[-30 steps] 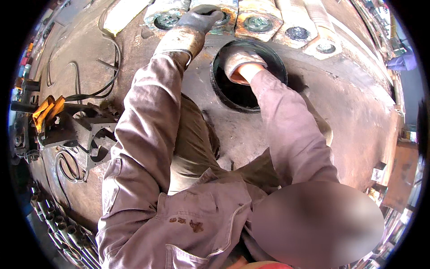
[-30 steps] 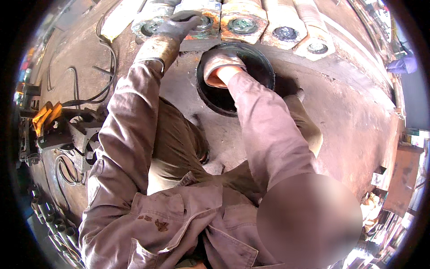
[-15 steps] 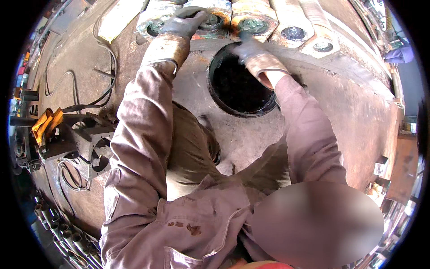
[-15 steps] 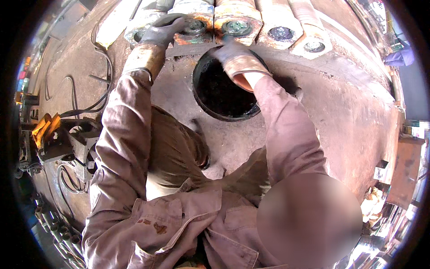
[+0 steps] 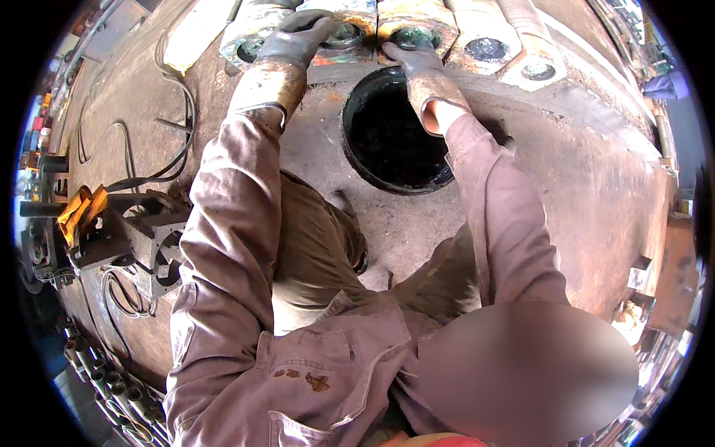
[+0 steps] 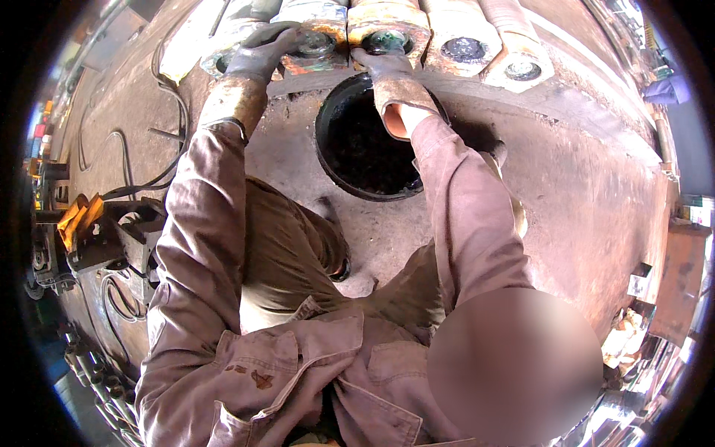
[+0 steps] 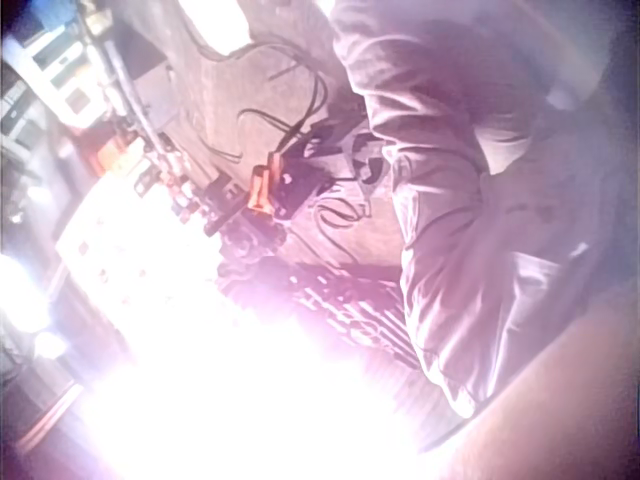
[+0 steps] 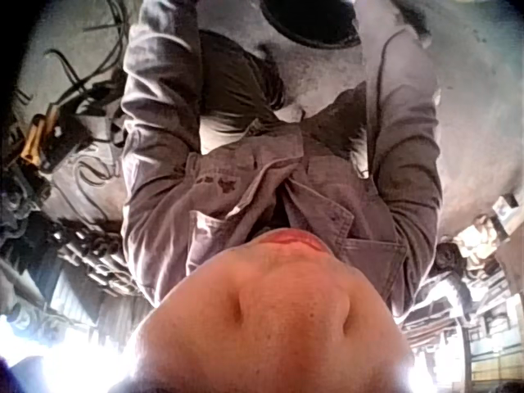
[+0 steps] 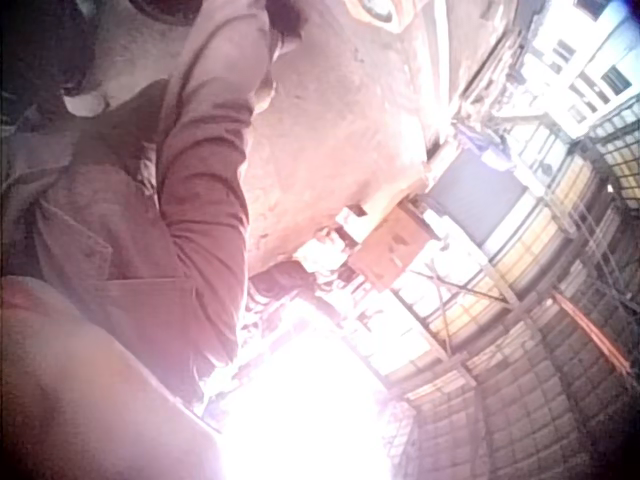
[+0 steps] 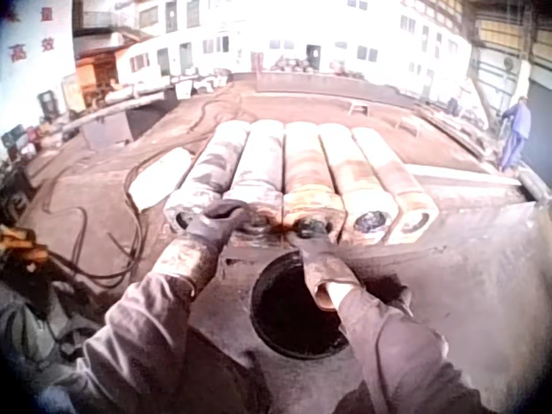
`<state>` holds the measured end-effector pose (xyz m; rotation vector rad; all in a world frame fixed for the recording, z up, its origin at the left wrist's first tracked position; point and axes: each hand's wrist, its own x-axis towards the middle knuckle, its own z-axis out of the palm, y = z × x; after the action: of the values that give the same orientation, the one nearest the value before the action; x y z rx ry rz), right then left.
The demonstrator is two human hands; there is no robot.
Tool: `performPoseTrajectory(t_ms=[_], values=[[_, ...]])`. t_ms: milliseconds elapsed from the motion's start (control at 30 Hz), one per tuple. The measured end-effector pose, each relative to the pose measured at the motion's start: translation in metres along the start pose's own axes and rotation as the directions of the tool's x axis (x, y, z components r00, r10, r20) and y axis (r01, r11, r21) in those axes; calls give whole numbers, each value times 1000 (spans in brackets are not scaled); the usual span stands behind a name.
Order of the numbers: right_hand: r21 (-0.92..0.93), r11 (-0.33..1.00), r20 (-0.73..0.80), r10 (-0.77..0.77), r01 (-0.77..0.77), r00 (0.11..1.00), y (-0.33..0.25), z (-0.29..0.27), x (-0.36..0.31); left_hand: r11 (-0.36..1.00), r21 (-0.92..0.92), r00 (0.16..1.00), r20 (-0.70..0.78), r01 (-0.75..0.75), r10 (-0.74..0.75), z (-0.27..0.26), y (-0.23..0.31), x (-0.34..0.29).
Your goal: The person applies a dark lubricant from a bucket onto the ends of metal cylinders by hand. They reach into the bucket and rub the substance onto the surfaces of the cylinders.
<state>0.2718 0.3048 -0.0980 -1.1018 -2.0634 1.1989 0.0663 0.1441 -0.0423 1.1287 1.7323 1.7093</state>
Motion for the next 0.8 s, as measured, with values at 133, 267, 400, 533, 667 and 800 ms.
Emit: performPoseTrajectory(t_ms=[133,267,400,533,667,800], values=[[-93,994,37,-58,62,998,1,0,-10,940,342,998,-50,-3,22,0,18,-7],[-179,976,66,-117,127,991,-4,1,-12,990,113,996,23,78,-81,-5,7,-1],[-276,935,159,-183,222,970,-9,-8,-31,975,222,1000,3,-20,20,-4,5,-2],[-410,861,239,-217,301,947,-20,-17,-48,936,348,998,4,-54,57,-7,7,-4],[-544,777,199,-248,317,948,-6,-10,-36,950,312,999,-6,-32,36,-2,0,-3],[-551,828,198,8,105,980,-17,-8,-12,767,460,890,145,-447,432,-15,-12,4]])
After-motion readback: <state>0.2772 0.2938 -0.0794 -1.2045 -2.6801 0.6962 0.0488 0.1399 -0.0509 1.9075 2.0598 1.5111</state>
